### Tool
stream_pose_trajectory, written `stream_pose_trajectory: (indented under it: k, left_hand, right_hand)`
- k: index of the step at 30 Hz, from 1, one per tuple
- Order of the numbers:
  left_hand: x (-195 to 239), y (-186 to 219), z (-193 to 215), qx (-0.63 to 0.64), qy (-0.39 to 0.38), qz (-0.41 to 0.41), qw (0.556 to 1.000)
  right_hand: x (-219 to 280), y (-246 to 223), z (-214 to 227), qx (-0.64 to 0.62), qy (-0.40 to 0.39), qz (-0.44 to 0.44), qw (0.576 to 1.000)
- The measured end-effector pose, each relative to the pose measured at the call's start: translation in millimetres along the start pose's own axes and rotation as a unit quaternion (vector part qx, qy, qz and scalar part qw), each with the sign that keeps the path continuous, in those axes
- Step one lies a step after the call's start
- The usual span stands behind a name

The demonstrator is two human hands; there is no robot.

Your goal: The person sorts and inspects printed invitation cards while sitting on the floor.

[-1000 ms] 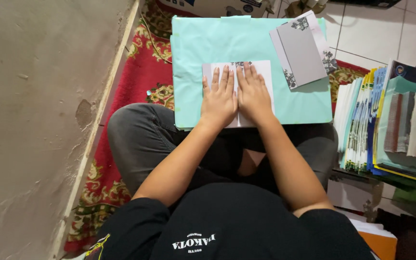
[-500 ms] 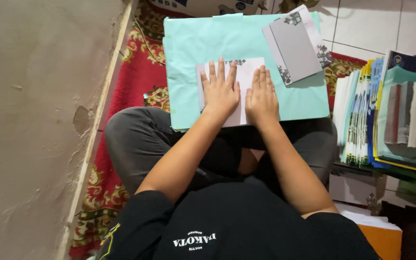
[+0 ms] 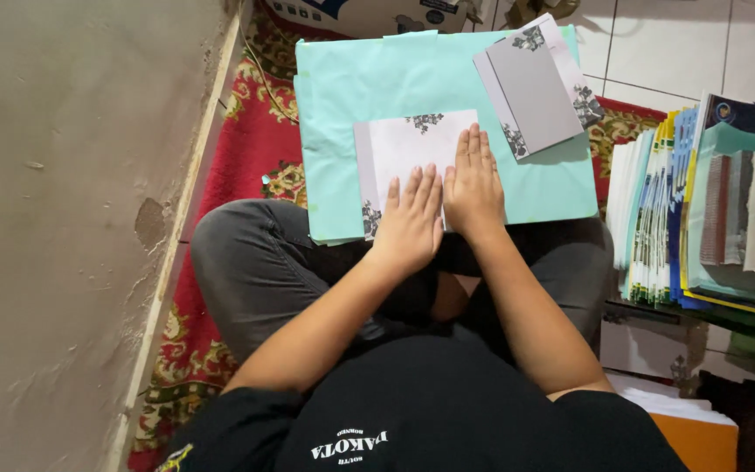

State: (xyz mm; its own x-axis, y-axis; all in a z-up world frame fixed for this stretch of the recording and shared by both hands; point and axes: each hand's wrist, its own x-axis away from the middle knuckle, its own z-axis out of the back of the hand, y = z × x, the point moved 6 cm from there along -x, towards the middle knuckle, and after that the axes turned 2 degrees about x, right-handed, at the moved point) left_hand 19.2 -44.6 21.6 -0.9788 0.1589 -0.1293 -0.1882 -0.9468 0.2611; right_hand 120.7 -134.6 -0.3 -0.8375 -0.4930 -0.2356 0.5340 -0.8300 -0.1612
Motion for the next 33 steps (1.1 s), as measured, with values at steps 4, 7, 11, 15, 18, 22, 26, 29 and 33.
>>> stream_pose_trajectory:
  k: [4, 7, 11, 15, 18, 22, 26, 29, 33]
  left_hand:
    - [-18.6, -14.2, -4.1, 0.013, -0.015, 0.003, 1.000]
    - [-54.3, -34.5, -2.1, 0.031, -0.039, 0.033, 0.998]
    - [-85.6, -46.7, 1.1, 0.022, -0.004, 0.059, 0.998]
    - [-77.0, -44.0, 1.2, 0.010, 0.021, 0.051, 0.998]
    - [-43.3, -32.4, 4.8, -0.002, 0.016, 0.028, 0.999]
    - [-16.6, -29.4, 8.5, 0.021, -0.017, 0.024, 0.999]
    - [-13.3, -32.4, 18.2, 0.035, -0.002, 0.036, 0.999]
    - [-16.2, -40.9, 14.4, 0.050, 0.052, 0.059, 0.996]
    - [-9.4, -48.8, 18.2, 0.048, 0.147, 0.095, 0.983]
  right_hand:
    - [-0.7, -2.5, 3.3, 0.006, 0.002, -0.001, 1.000]
    - [-2.6, -2.7, 2.6, 0.020, 0.012, 0.001, 1.000]
    - [0.3, -2.8, 2.8, 0.025, 0.033, 0.006, 0.999]
    - [-2.1, -3.8, 4.9, 0.022, 0.033, 0.007, 0.999]
    - [-0.8, -2.2, 2.6, 0.034, 0.039, 0.018, 0.998]
    - [-0.9, -2.7, 3.7, 0.018, 0.029, 0.015, 0.999]
    - [-1.0, -3.7, 5.2, 0.026, 0.023, 0.009, 0.999]
    - [1.2, -4.5, 11.0, 0.018, 0.014, -0.001, 1.000]
    - [4.6, -7.5, 16.5, -0.004, 0.019, -0.004, 1.000]
